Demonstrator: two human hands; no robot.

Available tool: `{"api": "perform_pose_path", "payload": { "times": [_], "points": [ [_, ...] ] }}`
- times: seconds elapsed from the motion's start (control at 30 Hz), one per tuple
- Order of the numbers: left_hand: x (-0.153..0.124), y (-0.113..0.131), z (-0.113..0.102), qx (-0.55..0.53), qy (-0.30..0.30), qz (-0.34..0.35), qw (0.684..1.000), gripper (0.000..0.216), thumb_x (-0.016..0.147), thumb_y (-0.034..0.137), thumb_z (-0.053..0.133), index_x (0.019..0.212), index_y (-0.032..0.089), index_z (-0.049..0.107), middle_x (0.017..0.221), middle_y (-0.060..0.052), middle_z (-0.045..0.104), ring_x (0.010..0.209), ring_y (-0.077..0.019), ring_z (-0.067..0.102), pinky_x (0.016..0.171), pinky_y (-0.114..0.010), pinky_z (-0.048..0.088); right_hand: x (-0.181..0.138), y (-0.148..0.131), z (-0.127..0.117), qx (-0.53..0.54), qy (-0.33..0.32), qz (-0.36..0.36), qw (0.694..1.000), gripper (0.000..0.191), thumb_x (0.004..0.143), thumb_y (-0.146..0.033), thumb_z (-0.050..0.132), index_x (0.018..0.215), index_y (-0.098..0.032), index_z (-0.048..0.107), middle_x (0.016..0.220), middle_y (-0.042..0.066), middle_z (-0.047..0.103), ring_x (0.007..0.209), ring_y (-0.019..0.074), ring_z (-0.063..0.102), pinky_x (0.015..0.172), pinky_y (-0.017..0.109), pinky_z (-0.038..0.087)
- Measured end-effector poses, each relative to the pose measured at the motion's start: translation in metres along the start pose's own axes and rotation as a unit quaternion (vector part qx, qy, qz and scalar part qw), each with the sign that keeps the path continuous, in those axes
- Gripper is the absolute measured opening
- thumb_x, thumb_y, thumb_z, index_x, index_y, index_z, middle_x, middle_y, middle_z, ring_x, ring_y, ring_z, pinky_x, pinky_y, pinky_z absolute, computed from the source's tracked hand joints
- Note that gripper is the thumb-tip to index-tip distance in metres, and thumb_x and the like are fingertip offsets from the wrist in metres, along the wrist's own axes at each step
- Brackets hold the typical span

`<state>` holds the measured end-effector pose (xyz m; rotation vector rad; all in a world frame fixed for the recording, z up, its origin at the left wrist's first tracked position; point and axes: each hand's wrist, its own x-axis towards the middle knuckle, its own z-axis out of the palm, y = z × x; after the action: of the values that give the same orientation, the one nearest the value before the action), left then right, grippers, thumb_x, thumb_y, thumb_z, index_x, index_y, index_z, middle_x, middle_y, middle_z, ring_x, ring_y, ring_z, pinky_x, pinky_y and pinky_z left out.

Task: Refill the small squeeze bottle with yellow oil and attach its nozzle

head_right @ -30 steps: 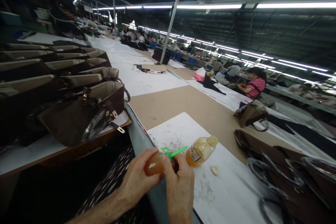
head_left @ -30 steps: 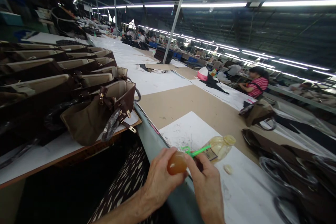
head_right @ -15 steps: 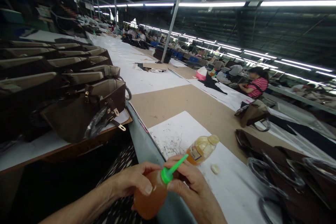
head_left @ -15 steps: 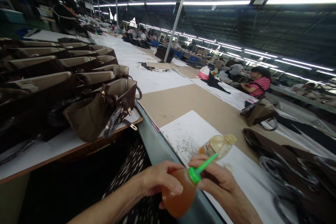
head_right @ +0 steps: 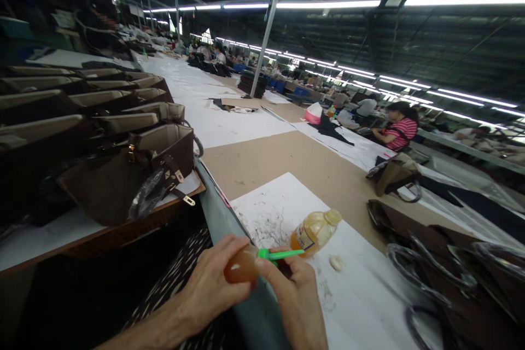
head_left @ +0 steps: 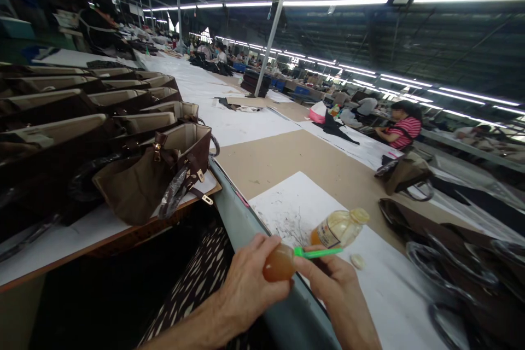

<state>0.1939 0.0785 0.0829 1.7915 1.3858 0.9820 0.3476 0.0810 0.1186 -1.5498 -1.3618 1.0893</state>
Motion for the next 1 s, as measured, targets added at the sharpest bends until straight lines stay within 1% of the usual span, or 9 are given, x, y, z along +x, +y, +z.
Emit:
{"api": "perform_pose_path", "payload": {
  "times": [0.1, 0.2, 0.33, 0.4, 0.47, 0.57, 0.77, 0.87, 1.0],
  "points": [
    [-0.003, -0.010, 0.012, 0.157, 0.042, 0.019, 0.987, 0.056, 0.066, 0.016, 0.059, 0.121, 0.024, 0.046, 0.120, -0.010, 0.050, 0.097, -0.0258, 0.057, 0.079, -0.039, 0.049, 0.005, 0.009, 0.016, 0.059, 0.025, 0.020, 0.998, 0.033, 0.068, -0.047, 0.064, 0.070, -0.014, 0.060, 0.053, -0.003, 0.050, 0.042, 0.0082, 0.037, 0.040, 0.023, 0.028],
    [-0.003, -0.015, 0.014, 0.217, 0.055, 0.020, 0.974, 0.057, 0.069, 0.013, 0.057, 0.123, 0.026, 0.044, 0.127, -0.011, 0.046, 0.107, -0.0280, 0.053, 0.080, -0.040, 0.049, 0.006, 0.013, 0.026, 0.095, 0.046, 0.010, 0.994, 0.035, 0.069, -0.049, 0.062, 0.063, -0.015, 0.055, 0.051, -0.003, 0.048, 0.041, 0.0093, 0.040, 0.042, 0.024, 0.033],
    [0.002, -0.013, 0.000, 0.050, 0.033, 0.001, 0.998, 0.052, 0.062, 0.015, 0.065, 0.112, 0.023, 0.053, 0.113, -0.006, 0.054, 0.097, -0.0233, 0.055, 0.083, -0.035, 0.046, -0.007, 0.002, 0.016, 0.007, -0.011, 0.028, 1.000, 0.036, 0.074, -0.050, 0.055, 0.071, -0.014, 0.059, 0.048, -0.001, 0.051, 0.044, 0.0128, 0.047, 0.047, 0.025, 0.037],
    [0.005, -0.012, -0.008, -0.116, -0.037, -0.050, 0.991, 0.048, 0.058, 0.021, 0.070, 0.104, 0.020, 0.057, 0.094, -0.002, 0.059, 0.083, -0.0187, 0.057, 0.074, -0.028, 0.048, -0.015, -0.007, 0.004, -0.015, -0.011, 0.032, 0.999, 0.038, 0.072, -0.050, 0.057, 0.086, -0.015, 0.061, 0.060, 0.000, 0.059, 0.043, 0.0118, 0.047, 0.044, 0.025, 0.037],
    [0.007, -0.013, -0.013, -0.290, -0.146, -0.108, 0.940, 0.046, 0.058, 0.028, 0.071, 0.101, 0.018, 0.058, 0.079, 0.001, 0.058, 0.068, -0.0147, 0.055, 0.057, -0.022, 0.046, -0.019, -0.013, -0.009, -0.035, -0.015, 0.024, 0.999, 0.042, 0.068, -0.048, 0.060, 0.097, -0.017, 0.060, 0.070, 0.000, 0.061, 0.044, 0.0105, 0.045, 0.043, 0.024, 0.036],
    [0.007, -0.018, -0.012, -0.461, -0.270, -0.148, 0.832, 0.049, 0.056, 0.030, 0.070, 0.102, 0.016, 0.058, 0.073, 0.000, 0.058, 0.055, -0.0117, 0.051, 0.045, -0.018, 0.039, -0.015, -0.015, -0.023, -0.103, -0.105, -0.028, 0.989, 0.041, 0.069, -0.046, 0.063, 0.100, -0.018, 0.061, 0.063, -0.002, 0.056, 0.052, 0.0129, 0.047, 0.050, 0.025, 0.039],
    [0.005, -0.023, 0.000, -0.557, -0.336, -0.144, 0.745, 0.046, 0.049, 0.022, 0.071, 0.093, 0.013, 0.065, 0.076, -0.002, 0.060, 0.068, -0.0147, 0.054, 0.065, -0.024, 0.043, -0.004, -0.013, -0.025, -0.168, -0.171, -0.112, 0.964, 0.031, 0.075, -0.044, 0.059, 0.096, -0.023, 0.066, 0.085, 0.003, 0.062, 0.074, 0.0180, 0.055, 0.067, 0.028, 0.044],
    [0.004, -0.022, -0.001, -0.552, -0.345, -0.154, 0.744, 0.048, 0.048, 0.022, 0.072, 0.095, 0.014, 0.065, 0.078, -0.002, 0.061, 0.069, -0.0155, 0.055, 0.066, -0.024, 0.043, -0.006, -0.018, -0.022, -0.193, -0.180, -0.129, 0.956, 0.023, 0.076, -0.043, 0.058, 0.087, -0.024, 0.067, 0.083, 0.001, 0.064, 0.076, 0.0180, 0.056, 0.063, 0.025, 0.043],
    [0.003, -0.017, -0.005, -0.499, -0.310, -0.154, 0.794, 0.049, 0.049, 0.023, 0.075, 0.096, 0.016, 0.064, 0.076, 0.000, 0.060, 0.068, -0.0139, 0.054, 0.065, -0.023, 0.042, -0.014, -0.016, -0.014, -0.165, -0.124, -0.118, 0.971, 0.022, 0.075, -0.042, 0.058, 0.084, -0.024, 0.066, 0.081, 0.000, 0.066, 0.077, 0.0184, 0.058, 0.065, 0.025, 0.043]
  ]
}}
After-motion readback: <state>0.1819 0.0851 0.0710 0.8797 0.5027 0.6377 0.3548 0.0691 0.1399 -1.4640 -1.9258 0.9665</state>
